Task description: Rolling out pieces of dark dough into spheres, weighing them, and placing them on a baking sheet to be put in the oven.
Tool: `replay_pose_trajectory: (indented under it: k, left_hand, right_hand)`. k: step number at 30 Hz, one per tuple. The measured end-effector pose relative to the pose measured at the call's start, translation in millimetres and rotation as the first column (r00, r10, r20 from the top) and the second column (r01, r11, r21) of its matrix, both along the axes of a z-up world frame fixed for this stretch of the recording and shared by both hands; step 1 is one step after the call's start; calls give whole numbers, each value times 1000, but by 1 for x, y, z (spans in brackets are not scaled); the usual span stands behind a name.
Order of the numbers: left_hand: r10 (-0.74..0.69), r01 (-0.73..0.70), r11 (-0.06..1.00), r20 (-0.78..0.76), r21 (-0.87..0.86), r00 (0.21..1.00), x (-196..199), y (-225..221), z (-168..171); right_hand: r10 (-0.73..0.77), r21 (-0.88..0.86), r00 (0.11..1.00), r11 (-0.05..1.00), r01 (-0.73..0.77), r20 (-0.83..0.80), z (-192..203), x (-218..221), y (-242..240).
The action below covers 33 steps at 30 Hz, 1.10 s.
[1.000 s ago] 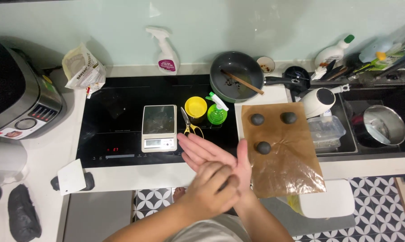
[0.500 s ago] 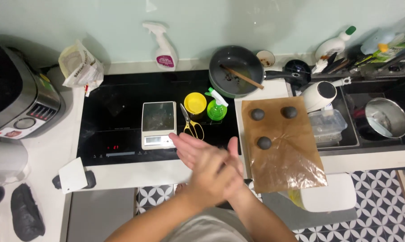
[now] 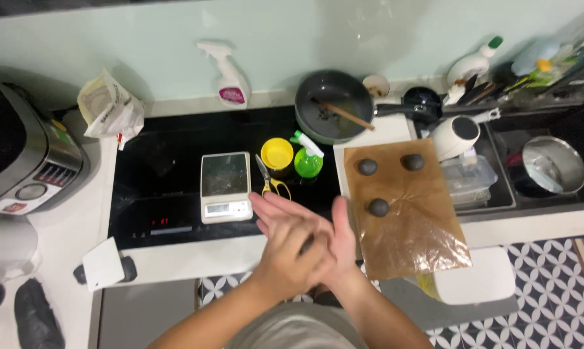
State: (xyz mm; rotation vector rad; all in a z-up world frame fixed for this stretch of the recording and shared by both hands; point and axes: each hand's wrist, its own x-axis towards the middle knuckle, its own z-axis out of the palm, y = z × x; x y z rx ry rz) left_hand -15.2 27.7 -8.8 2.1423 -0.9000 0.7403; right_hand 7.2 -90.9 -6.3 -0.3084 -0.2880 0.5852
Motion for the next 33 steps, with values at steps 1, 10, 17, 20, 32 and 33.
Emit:
replay_pose_trajectory:
  k: [1,10,17,20,32,33]
  left_hand:
    - [0,0,1000,-14,3,1000,0,-1,8]
    - [20,-159,956,-487,-246,873,-6,16,36]
    - [-95,22,991,-577,-132,811,-18,-11,4]
    - [-149,15,983,-743,-184,653,-18,-26,-31]
    - [-741,-482,649,-632,-589,-226,18,-97,-157]
    - [-695,-430,696,-690,-575,-203,23,-104,-161]
  right_hand:
    - [0,3,1000,1000,0,-14,-3,1,3]
    - [-41,5,998,999,41,-42,-35,17,-11]
    - [-97,-140,972,988,67,-216,-70,-2,-38]
    - [-133,-269,915,963,28,-382,-94,-17,-58]
    - [-319,-872,826,-326,366,466,-156,-79,-185]
    - [15,-576,772,-656,488,636,-148,-82,-197]
